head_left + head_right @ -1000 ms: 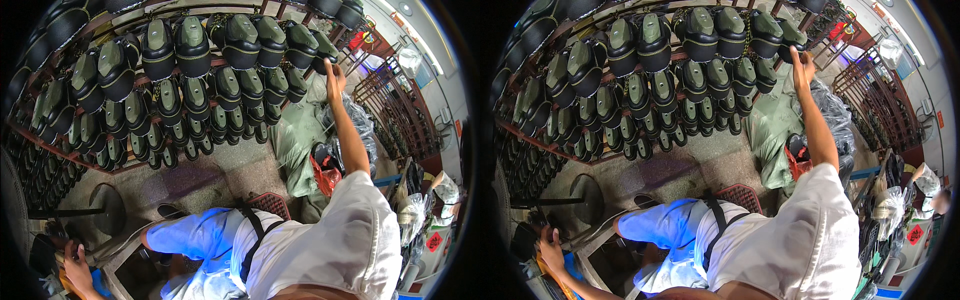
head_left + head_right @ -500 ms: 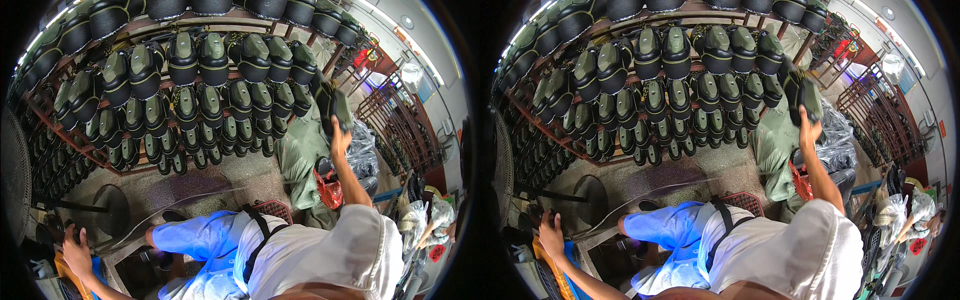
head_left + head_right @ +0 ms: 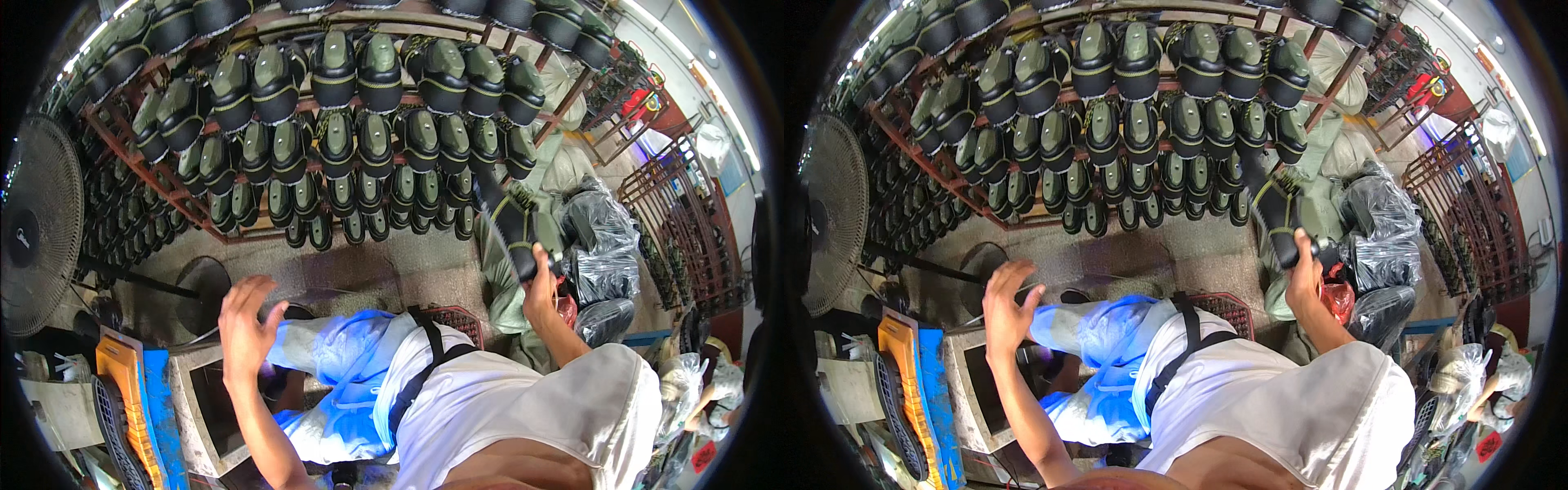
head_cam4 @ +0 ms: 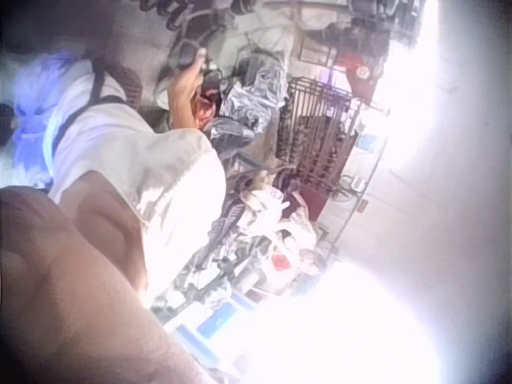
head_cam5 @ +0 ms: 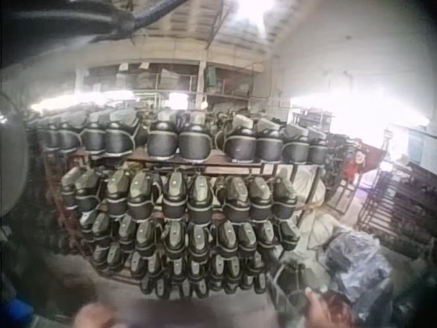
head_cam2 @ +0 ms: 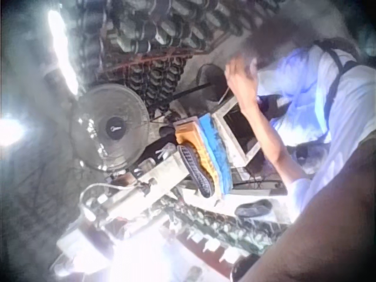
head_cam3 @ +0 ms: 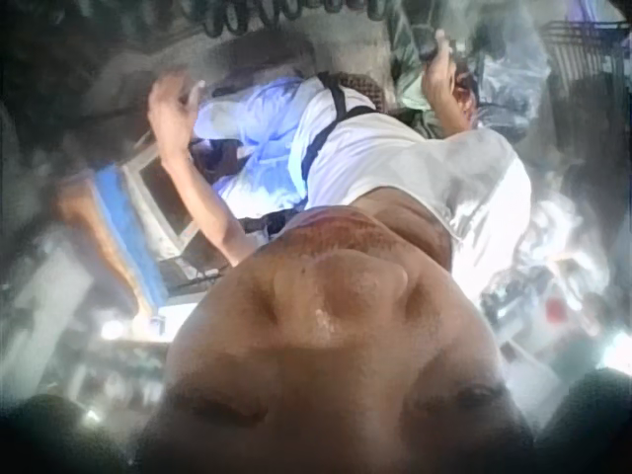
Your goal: The person applies a blue liquid to the seams of a shoe using a brush and then places the shoe onto a rack with other shoes.
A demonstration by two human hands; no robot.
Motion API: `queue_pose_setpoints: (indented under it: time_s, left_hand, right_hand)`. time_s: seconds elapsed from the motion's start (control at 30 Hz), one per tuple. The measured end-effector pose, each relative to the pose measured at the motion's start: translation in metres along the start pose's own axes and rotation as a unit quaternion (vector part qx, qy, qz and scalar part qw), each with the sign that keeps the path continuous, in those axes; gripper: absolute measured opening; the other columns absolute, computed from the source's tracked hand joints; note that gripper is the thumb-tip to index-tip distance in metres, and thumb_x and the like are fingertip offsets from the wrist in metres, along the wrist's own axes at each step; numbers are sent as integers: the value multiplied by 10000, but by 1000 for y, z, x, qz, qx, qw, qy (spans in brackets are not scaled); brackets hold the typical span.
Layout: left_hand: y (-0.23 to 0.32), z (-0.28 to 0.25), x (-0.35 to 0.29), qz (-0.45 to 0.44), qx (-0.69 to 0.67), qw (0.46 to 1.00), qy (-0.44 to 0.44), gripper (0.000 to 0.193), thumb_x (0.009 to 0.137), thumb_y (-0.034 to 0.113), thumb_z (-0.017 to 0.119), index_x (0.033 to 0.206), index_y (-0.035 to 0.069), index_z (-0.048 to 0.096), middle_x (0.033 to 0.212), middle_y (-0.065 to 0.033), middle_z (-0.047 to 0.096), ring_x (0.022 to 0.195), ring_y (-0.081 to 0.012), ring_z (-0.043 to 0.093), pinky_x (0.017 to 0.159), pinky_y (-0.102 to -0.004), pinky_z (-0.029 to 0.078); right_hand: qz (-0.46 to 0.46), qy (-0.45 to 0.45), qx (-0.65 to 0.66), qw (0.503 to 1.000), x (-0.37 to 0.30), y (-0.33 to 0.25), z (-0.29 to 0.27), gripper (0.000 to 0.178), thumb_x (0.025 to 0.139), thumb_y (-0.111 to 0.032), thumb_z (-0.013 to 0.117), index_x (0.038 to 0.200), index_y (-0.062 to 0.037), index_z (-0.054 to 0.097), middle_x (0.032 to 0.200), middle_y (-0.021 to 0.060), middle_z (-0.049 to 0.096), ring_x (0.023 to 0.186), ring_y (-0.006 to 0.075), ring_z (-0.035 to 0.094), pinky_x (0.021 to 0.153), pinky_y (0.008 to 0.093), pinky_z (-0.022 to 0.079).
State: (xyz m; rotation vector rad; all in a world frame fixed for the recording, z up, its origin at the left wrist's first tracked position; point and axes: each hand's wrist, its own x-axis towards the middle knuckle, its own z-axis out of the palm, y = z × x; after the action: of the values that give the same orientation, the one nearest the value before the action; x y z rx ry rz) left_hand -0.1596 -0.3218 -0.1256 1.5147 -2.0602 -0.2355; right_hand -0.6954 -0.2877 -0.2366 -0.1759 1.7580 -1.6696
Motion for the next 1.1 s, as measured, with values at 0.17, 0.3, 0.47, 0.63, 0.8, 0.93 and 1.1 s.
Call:
queue_pose_setpoints:
  time_s: [0.17,0.3,0.47,0.63,0.8,0.93,1.1]
  left_hand:
    - [22,30,-1,25,-63,997,-42,570,770,230,898,1263,24,700,1330,-150,694,1241,-381,639,1081,-474,499]
    - [62,31,4,88,58,994,-22,910,718,418,921,1456,23,565,1487,-179,587,1324,-423,577,1146,-511,450]
    - [28,-39,-77,-17,126,991,44,1026,659,525,920,1475,22,553,1442,-205,613,1332,-436,577,1147,-543,449]
    - [46,-109,-208,-210,376,880,201,624,931,231,611,1517,30,527,1464,-226,590,1333,-434,575,1121,-536,451]
    - [64,-177,-297,-319,489,734,347,1052,539,401,991,1424,-4,591,1376,-209,664,1266,-412,646,1086,-480,515]
    - [62,-233,-308,-413,528,654,350,910,619,437,968,1360,24,639,1324,-176,699,1204,-335,693,1048,-430,540]
    - [46,-283,-317,-484,475,685,264,955,617,540,925,1358,23,619,1255,-191,716,1149,-356,707,1000,-437,557]
  right_hand:
    - [-75,-99,-160,979,-60,7,3,783,771,-475,901,1254,80,633,1182,143,689,1040,216,650,1000,357,504]
    - [-164,-466,-220,841,-83,-24,69,755,752,-396,928,1318,35,676,1175,124,762,1069,190,697,988,350,542]
    - [-537,-707,-93,450,-168,-66,221,783,644,-433,939,1252,8,718,1136,175,771,835,313,774,748,359,626]
    - [-577,-783,119,197,-307,-62,328,846,668,-507,947,1295,-1,689,1256,152,748,1004,313,777,838,383,636]
    - [-352,-882,172,260,-471,1,389,823,729,-374,967,1413,-54,640,1380,155,694,1302,287,643,1122,407,484]
    - [-336,-884,14,325,-546,84,469,906,818,-467,900,1516,-11,544,1546,199,567,1461,290,512,1169,409,429]
    - [-257,-938,21,231,-571,116,507,913,756,-399,953,1491,-13,574,1358,168,693,1179,207,673,1022,353,519]
